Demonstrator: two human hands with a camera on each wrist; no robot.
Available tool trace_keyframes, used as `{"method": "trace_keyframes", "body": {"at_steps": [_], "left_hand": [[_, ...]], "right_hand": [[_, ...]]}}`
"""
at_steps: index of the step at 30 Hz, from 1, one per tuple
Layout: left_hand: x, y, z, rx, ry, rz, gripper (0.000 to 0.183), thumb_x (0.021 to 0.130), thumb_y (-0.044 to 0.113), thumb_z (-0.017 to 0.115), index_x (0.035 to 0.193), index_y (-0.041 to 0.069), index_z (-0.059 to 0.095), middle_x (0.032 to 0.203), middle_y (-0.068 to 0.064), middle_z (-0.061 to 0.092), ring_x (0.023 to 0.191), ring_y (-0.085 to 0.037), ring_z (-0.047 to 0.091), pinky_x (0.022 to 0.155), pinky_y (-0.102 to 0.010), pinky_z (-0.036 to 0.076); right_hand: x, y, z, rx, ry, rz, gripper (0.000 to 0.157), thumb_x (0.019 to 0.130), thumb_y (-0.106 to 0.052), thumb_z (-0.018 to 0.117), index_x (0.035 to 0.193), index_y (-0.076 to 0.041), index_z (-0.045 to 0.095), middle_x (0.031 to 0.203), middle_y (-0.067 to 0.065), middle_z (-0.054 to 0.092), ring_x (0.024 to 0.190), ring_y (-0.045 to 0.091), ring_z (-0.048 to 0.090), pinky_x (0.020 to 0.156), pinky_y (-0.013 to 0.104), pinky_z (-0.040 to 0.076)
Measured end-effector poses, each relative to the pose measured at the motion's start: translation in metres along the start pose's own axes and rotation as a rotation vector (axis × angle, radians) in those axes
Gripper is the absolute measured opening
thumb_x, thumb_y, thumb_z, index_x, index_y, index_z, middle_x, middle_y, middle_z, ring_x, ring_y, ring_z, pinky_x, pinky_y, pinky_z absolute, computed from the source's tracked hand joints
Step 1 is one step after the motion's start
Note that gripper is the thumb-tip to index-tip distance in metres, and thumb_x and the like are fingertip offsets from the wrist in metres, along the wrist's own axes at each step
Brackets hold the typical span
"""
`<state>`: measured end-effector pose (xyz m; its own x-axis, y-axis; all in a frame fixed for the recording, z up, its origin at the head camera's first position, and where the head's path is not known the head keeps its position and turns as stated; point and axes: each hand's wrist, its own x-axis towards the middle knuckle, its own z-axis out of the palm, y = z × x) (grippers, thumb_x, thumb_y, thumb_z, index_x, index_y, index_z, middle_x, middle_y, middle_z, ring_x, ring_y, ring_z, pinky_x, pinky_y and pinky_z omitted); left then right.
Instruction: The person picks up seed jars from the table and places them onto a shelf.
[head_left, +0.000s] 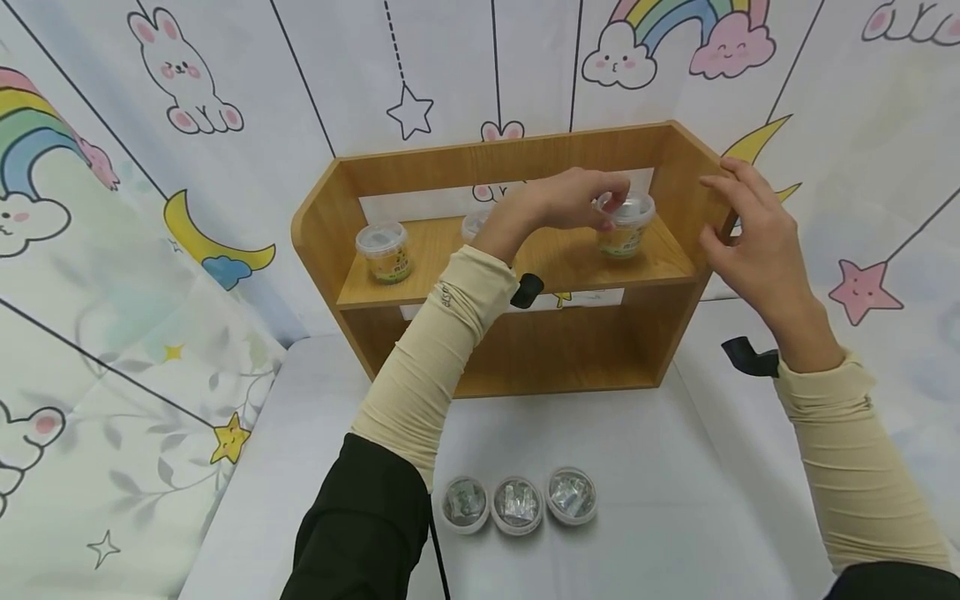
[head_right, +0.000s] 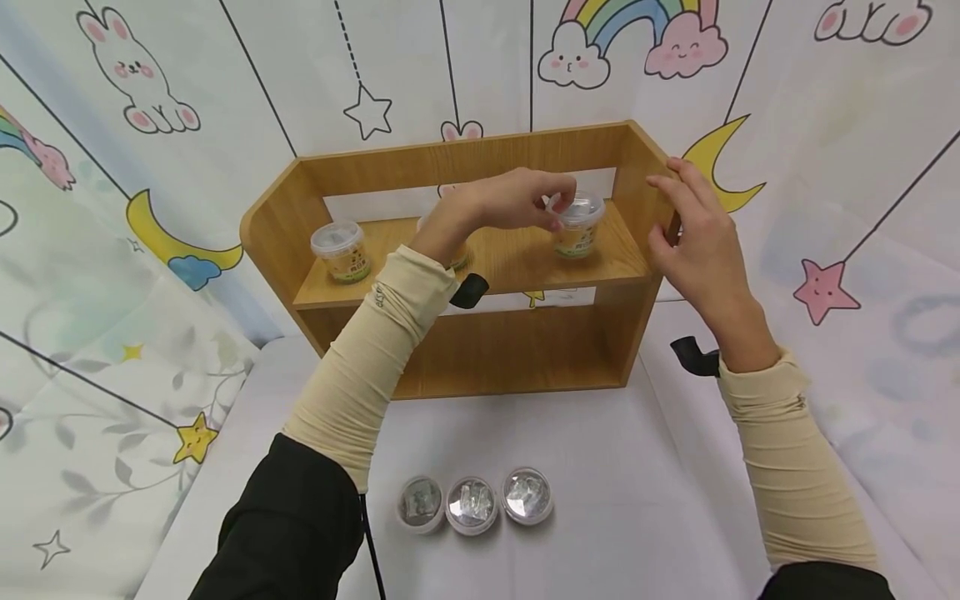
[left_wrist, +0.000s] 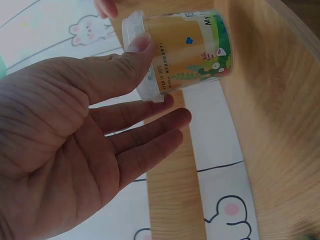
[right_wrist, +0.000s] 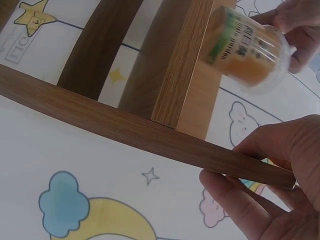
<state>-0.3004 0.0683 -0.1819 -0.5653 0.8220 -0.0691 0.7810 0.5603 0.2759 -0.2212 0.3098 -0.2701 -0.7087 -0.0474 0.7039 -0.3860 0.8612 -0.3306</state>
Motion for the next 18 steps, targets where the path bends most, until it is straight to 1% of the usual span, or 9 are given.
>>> {"method": "trace_keyframes", "body": {"at_steps": [2, 5, 9, 13, 18], "left_hand": [[0.001, -0.004, 0.002, 0.009, -0.008, -0.004, 0.02, 0.099, 0.02, 0.061, 0.114, 0.014, 0.048, 0.117, -0.001, 0.052, 0.108, -0.015, 0.046, 0.082, -0.025, 0.039], [0.003, -0.01, 0.005, 0.023, -0.01, 0.008, 0.02, 0.099, 0.021, 0.061, 0.113, 0.013, 0.048, 0.116, -0.001, 0.051, 0.106, -0.014, 0.046, 0.08, -0.025, 0.038], [0.006, -0.017, 0.009, 0.013, -0.009, 0.021, 0.02, 0.1, 0.022, 0.059, 0.112, 0.012, 0.047, 0.116, -0.001, 0.051, 0.104, -0.014, 0.046, 0.08, -0.024, 0.038], [0.008, -0.019, 0.013, -0.016, -0.013, 0.015, 0.02, 0.101, 0.024, 0.058, 0.113, 0.013, 0.045, 0.116, -0.001, 0.051, 0.103, -0.014, 0.047, 0.078, -0.025, 0.038], [0.009, -0.018, 0.014, -0.014, -0.017, 0.029, 0.02, 0.101, 0.023, 0.057, 0.114, 0.013, 0.044, 0.116, -0.002, 0.05, 0.103, -0.015, 0.048, 0.078, -0.025, 0.038]], "right_hand": [[0.0, 0.0, 0.0, 0.0, 0.0, 0.003, 0.057, 0.088, 0.003, 0.061, 0.143, -0.01, 0.051, 0.156, -0.002, 0.034, 0.136, 0.026, 0.042, 0.076, 0.064, 0.051], [0.0, 0.0, 0.0, -0.001, 0.001, 0.001, 0.057, 0.088, 0.003, 0.061, 0.143, -0.01, 0.051, 0.156, -0.002, 0.034, 0.136, 0.026, 0.042, 0.075, 0.064, 0.051], [0.0, 0.0, 0.0, 0.0, 0.003, -0.005, 0.057, 0.088, 0.003, 0.06, 0.143, -0.01, 0.051, 0.156, -0.002, 0.034, 0.135, 0.027, 0.043, 0.074, 0.064, 0.052], [0.0, 0.0, 0.0, 0.003, 0.004, -0.006, 0.057, 0.088, 0.003, 0.061, 0.142, -0.01, 0.051, 0.156, -0.001, 0.035, 0.135, 0.028, 0.044, 0.073, 0.064, 0.051], [0.0, 0.0, 0.001, 0.007, 0.004, -0.005, 0.057, 0.088, 0.003, 0.061, 0.142, -0.01, 0.051, 0.156, -0.002, 0.035, 0.135, 0.027, 0.044, 0.073, 0.065, 0.051]]}}
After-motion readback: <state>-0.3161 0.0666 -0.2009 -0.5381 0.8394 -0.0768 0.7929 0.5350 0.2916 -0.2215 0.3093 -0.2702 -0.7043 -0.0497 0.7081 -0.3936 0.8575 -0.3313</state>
